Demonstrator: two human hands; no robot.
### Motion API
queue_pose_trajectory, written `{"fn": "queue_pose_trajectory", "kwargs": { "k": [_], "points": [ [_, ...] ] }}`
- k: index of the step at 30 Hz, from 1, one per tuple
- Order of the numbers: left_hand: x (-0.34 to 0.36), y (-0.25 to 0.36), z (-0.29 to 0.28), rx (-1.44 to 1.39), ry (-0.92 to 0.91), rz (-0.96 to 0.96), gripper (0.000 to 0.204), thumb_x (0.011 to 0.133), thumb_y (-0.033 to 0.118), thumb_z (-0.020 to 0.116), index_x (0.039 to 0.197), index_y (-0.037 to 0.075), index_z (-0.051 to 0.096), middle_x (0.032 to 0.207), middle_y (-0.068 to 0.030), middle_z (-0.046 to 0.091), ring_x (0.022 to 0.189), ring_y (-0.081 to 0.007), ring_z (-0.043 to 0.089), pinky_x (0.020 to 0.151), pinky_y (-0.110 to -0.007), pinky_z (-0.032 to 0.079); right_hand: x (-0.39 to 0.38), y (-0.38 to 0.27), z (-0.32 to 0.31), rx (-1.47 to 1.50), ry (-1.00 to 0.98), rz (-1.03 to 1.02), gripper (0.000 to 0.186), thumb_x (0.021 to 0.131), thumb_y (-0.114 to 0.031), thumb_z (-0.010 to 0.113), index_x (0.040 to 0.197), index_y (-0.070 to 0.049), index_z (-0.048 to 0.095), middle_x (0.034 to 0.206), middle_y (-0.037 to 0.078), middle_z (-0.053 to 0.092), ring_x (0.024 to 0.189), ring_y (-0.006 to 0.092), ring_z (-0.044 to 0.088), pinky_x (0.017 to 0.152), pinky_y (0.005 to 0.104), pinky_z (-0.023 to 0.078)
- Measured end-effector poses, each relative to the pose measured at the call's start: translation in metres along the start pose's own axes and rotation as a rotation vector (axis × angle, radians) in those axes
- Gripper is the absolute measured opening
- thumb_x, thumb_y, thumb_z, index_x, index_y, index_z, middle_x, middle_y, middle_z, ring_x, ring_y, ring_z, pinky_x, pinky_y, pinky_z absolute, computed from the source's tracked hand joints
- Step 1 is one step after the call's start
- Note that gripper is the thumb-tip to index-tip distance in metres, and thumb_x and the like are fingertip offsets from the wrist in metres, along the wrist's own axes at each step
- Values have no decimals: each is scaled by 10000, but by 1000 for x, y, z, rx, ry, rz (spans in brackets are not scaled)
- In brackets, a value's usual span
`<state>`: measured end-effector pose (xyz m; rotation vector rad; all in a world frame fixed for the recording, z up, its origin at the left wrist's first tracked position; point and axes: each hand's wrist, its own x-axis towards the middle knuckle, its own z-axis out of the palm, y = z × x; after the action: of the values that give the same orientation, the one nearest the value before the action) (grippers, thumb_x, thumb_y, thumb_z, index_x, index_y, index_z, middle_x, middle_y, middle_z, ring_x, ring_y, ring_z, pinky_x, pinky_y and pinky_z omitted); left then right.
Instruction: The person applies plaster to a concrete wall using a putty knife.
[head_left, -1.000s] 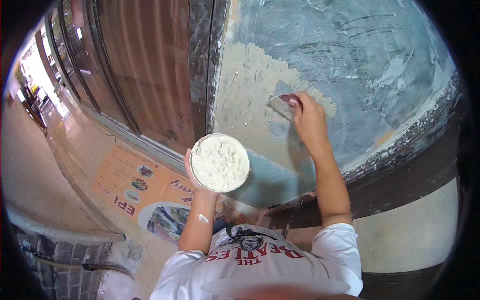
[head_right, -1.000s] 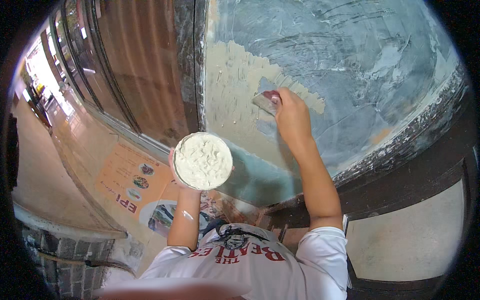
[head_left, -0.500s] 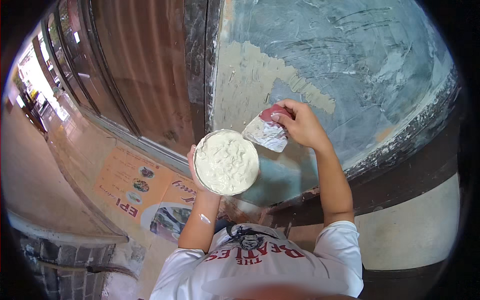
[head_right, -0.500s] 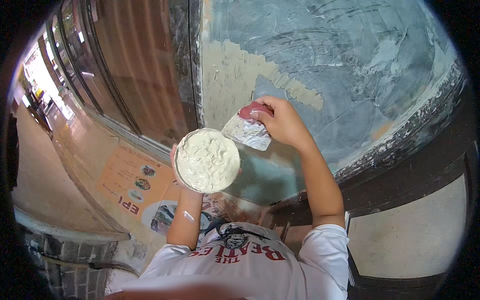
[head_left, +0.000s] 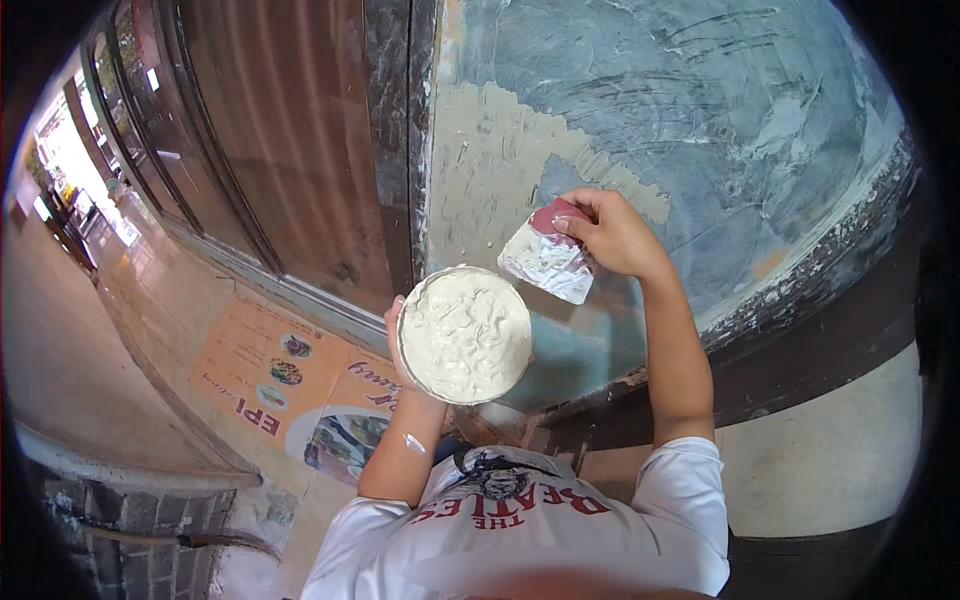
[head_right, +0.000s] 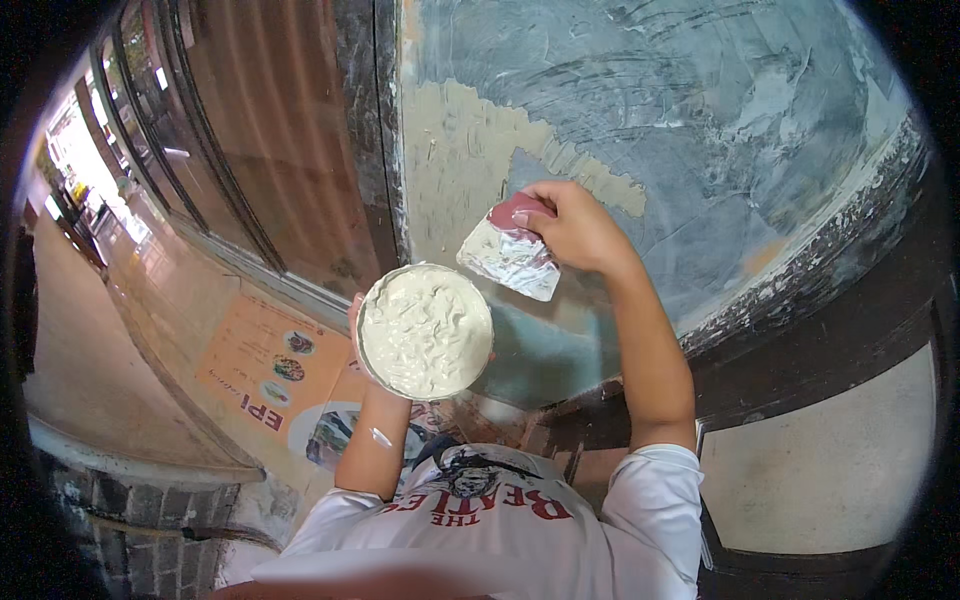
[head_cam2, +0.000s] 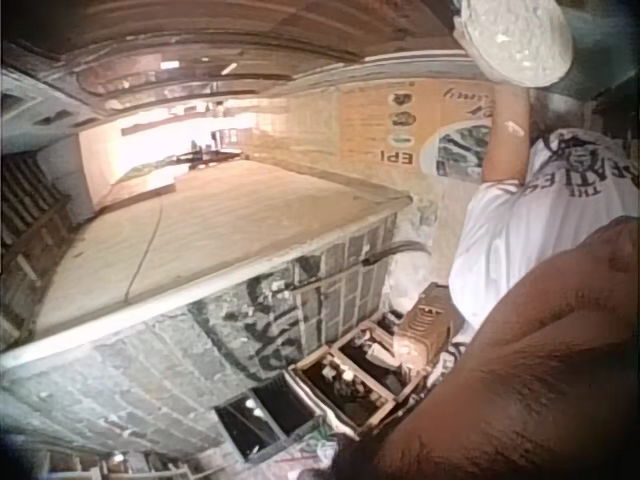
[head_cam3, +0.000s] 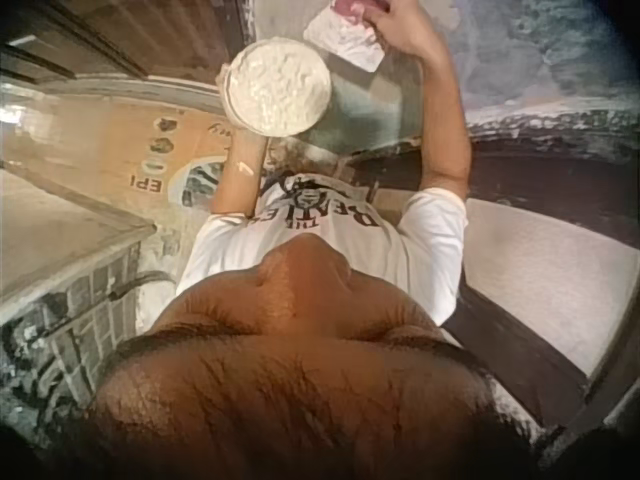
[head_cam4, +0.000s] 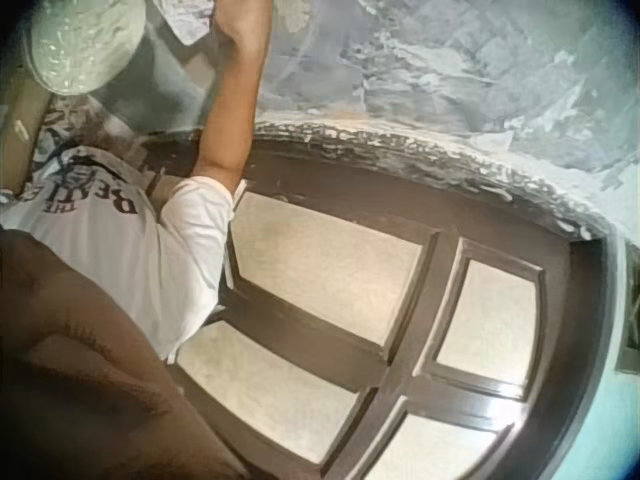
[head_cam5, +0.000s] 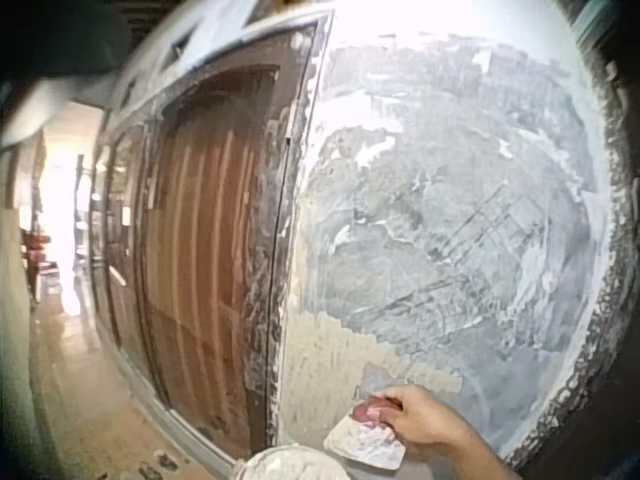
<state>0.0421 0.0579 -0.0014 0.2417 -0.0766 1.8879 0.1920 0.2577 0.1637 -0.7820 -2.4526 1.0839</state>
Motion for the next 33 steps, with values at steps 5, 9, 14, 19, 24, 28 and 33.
{"fn": "queue_pose_trajectory", "kwargs": {
  "k": [5, 9, 14, 19, 24, 28, 33],
  "points": [
    [4, 0, -1, 17, 6, 3, 761, 985, 591, 399, 1444, -4, 522, 1450, -231, 558, 1280, -405, 585, 1099, -544, 465, -2, -10, 5, -1, -95, -29, 168, 961, -42, 674, 1099, 51, 698, 906, 32, 716, 801, 78, 615, 737, 276, 516],
    [0, -3, 3, 38, 20, -8, 762, 986, 587, 393, 1447, -5, 519, 1447, -229, 561, 1283, -405, 583, 1104, -539, 462, 1, -9, 1, -112, -101, -10, 186, 951, -66, 683, 1102, 40, 706, 896, 53, 727, 799, 99, 621, 750, 297, 521],
    [-2, -4, 4, 14, 15, -14, 772, 982, 594, 397, 1462, 0, 505, 1468, -229, 541, 1302, -406, 565, 1110, -543, 455, 2, -7, -15, -249, -16, 4, 193, 942, -62, 678, 1093, 57, 702, 878, 63, 716, 787, 113, 617, 734, 305, 509],
    [-1, -5, 8, 11, -22, -16, 774, 980, 614, 404, 1456, 14, 516, 1458, -225, 550, 1293, -410, 568, 1103, -554, 455, -13, -7, -12, -109, 66, -61, 146, 956, -53, 670, 1066, 43, 682, 887, 62, 709, 787, 95, 613, 718, 285, 503],
    [2, -3, 13, 28, 40, -10, 775, 980, 626, 405, 1438, 14, 532, 1432, -225, 573, 1268, -410, 589, 1082, -550, 475, -38, -23, 2, -92, 181, -286, 95, 920, 13, 674, 1014, 9, 659, 878, 57, 698, 792, 108, 637, 718, 287, 517],
    [6, 0, 23, 51, -9, -14, 769, 984, 624, 403, 1436, 17, 533, 1425, -223, 579, 1261, -409, 594, 1072, -546, 483, -51, -25, 8, -388, 209, -711, 290, 758, 106, 664, 1024, -11, 663, 990, 138, 686, 878, 347, 629, 793, 398, 533],
    [13, 8, 21, -12, 8, -27, 826, 974, 659, 407, 1491, 19, 470, 1505, -269, 484, 1310, -485, 525, 1084, -656, 419, -69, -35, 17, -604, 183, -919, 377, 668, 85, 668, 1023, -43, 670, 1055, 84, 669, 971, 316, 627, 802, 410, 546]
  ]
}}
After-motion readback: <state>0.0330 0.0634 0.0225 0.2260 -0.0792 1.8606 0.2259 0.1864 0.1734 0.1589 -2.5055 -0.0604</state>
